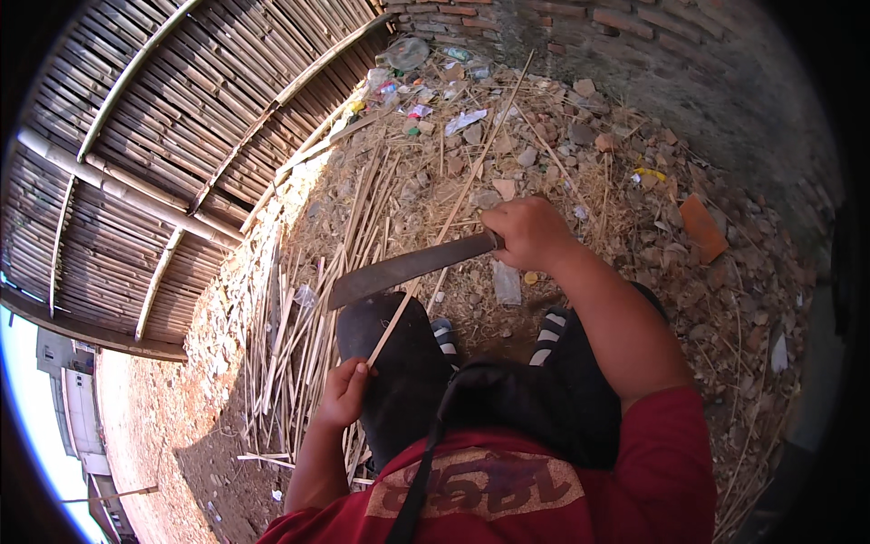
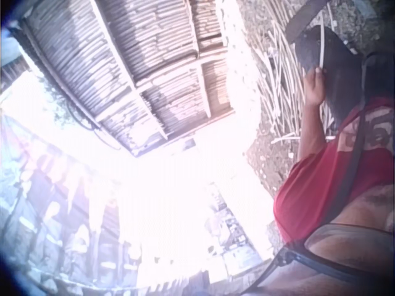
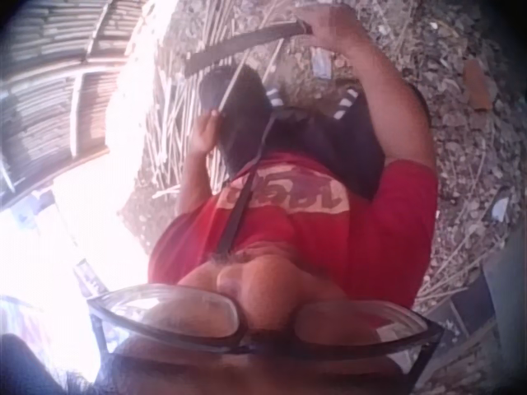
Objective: The person shaves a strip of bamboo using a large knife while sitting in an outdoor area.
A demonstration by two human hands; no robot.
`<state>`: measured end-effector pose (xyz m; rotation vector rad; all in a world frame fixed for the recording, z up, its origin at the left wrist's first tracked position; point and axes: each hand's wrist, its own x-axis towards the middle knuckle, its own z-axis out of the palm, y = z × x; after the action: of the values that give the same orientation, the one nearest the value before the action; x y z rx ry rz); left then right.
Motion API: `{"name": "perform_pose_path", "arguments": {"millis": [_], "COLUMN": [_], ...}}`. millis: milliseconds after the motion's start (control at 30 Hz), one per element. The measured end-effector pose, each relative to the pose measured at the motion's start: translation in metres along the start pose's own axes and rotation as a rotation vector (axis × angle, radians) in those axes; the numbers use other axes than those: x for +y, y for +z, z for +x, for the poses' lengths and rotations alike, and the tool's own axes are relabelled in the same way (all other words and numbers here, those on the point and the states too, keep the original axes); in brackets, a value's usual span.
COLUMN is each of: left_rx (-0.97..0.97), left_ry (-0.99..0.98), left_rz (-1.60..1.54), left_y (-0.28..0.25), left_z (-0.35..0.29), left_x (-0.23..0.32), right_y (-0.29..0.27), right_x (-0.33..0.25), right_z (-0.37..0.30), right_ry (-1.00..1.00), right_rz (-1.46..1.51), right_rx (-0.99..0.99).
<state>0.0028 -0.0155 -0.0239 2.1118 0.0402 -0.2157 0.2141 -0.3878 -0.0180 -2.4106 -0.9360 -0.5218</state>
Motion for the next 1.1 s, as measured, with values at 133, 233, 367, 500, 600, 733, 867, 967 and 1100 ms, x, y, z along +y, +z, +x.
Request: {"name": "perform_pose_path", "arguments": {"millis": [133, 233, 367, 500, 600, 733, 867, 967, 1100], "left_rx": [0.018, 0.022, -0.01, 0.014, 0.063, 0.064, 0.044, 0.075, 0.142], "left_ry": [-0.035, -0.062, -0.083, -0.061, -0.048, -0.056, -0.036, 0.025, 0.092], "left_rz": [-0.061, -0.144, -0.052, 0.021, -0.003, -0.013, 0.105, 0.182, 0.199], "left_y": [0.001, 0.003, 0.003, 0.002, 0.004, 0.008, 0.008, 0.008, 0.011], "left_z": [0.0, 0.003, 0.003, -0.002, -0.001, 0.004, 0.006, 0.003, 0.002], "left_x": [0.004, 0.0, 0.008, 0.003, -0.001, 0.001, 0.008, 0.013, 0.011], "right_y": [-0.007, -0.006, 0.011, 0.006, 0.0, -0.003, 0.01, 0.012, 0.001], "right_x": [0.018, 0.011, -0.017, -0.011, 0.011, 0.016, -0.011, -0.017, 0.012], "right_z": [-0.001, -0.004, -0.002, 0.003, 0.003, -0.003, -0.006, -0.002, 0.003], "right_ry": [0.349, 0.202, -0.204, -0.158, 0.309, 0.336, -0.064, -0.089, 0.334], "right_rz": [0.104, 0.031, -0.07, -0.034, 0.103, 0.071, -0.063, -0.056, 0.135], "right_rx": [0.022, 0.018, -0.069, -0.044, -0.031, -0.026, -0.093, -0.166, -0.182]}}
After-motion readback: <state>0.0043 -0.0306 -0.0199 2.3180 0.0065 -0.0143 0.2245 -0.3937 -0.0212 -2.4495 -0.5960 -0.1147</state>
